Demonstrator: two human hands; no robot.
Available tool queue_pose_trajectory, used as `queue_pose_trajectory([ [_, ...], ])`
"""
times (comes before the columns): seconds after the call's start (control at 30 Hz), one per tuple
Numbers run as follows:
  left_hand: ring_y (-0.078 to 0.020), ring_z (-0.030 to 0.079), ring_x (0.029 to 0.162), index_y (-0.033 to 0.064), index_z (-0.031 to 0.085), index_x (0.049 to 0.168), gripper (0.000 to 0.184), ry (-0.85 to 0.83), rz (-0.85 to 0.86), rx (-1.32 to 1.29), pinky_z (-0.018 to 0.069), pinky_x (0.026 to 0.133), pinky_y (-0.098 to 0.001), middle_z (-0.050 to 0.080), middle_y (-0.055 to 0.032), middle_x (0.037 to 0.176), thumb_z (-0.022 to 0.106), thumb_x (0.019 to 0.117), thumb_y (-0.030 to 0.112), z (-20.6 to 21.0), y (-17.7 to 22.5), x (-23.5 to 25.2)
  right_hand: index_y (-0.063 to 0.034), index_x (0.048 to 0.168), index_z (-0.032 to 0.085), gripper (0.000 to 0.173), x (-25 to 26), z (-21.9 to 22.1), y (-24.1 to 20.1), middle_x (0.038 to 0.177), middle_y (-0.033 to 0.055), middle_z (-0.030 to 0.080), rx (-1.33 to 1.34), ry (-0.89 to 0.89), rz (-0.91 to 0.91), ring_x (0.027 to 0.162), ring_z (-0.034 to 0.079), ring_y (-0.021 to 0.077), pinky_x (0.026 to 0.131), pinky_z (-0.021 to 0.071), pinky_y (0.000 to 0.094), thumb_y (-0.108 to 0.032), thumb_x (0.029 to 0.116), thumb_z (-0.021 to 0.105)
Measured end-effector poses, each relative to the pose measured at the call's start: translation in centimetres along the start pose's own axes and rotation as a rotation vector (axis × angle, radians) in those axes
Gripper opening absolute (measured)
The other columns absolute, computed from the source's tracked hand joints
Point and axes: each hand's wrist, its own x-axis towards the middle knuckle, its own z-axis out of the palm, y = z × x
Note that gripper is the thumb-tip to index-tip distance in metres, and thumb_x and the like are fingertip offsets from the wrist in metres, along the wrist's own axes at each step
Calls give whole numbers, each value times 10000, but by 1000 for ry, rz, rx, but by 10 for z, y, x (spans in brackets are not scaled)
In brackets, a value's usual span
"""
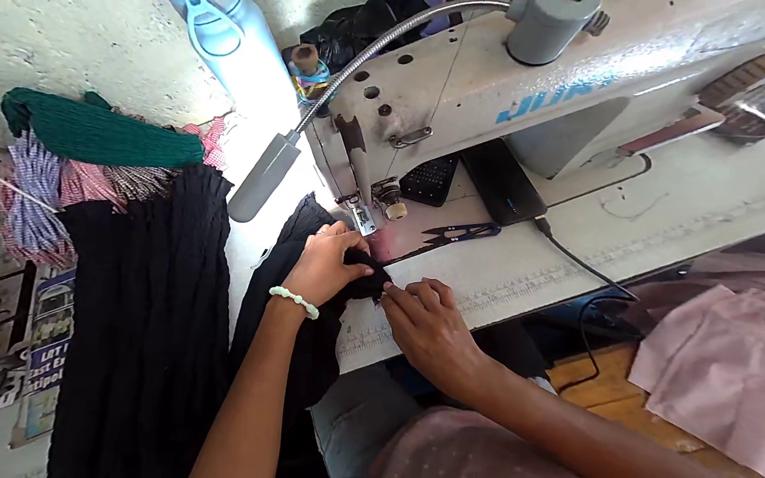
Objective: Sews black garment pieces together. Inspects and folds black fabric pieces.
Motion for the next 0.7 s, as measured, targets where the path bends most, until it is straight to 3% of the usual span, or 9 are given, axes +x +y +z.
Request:
queue_pose_trajectory([
  [0.13,-265,606,911,58,676,1132,437,100,65,-56,464,854,-525,663,-85,962,893,763,144,6,-9,-2,-95,1045,737,193,0,1,0,1127,56,740,-5,9,-4,947,673,257,927,486,452,-104,972,559],
  [0.3,-235,604,967,98,766,911,176,153,138,-45,420,891,-498,663,-61,932,864,792,183,11,-15,-8,-91,1042,736,199,0,0,-1,1126,60,738,-7,8,-6,947,673,259,927,486,452,-101,974,549],
  [0.43,-167,602,985,164,801,917,131,240,244,-38,409,907,-448,688,9,982,844,800,205,15,-24,-9,-90,1038,736,196,1,2,-2,1119,62,737,-11,10,-4,952,675,257,925,490,450,-105,976,551],
  [0.7,-213,574,938,181,810,893,74,302,344,152,343,924,-487,664,-17,913,818,826,210,20,-26,-7,-85,1032,733,184,0,3,-3,1115,75,735,-22,5,-7,951,681,259,924,494,454,-105,967,562],
])
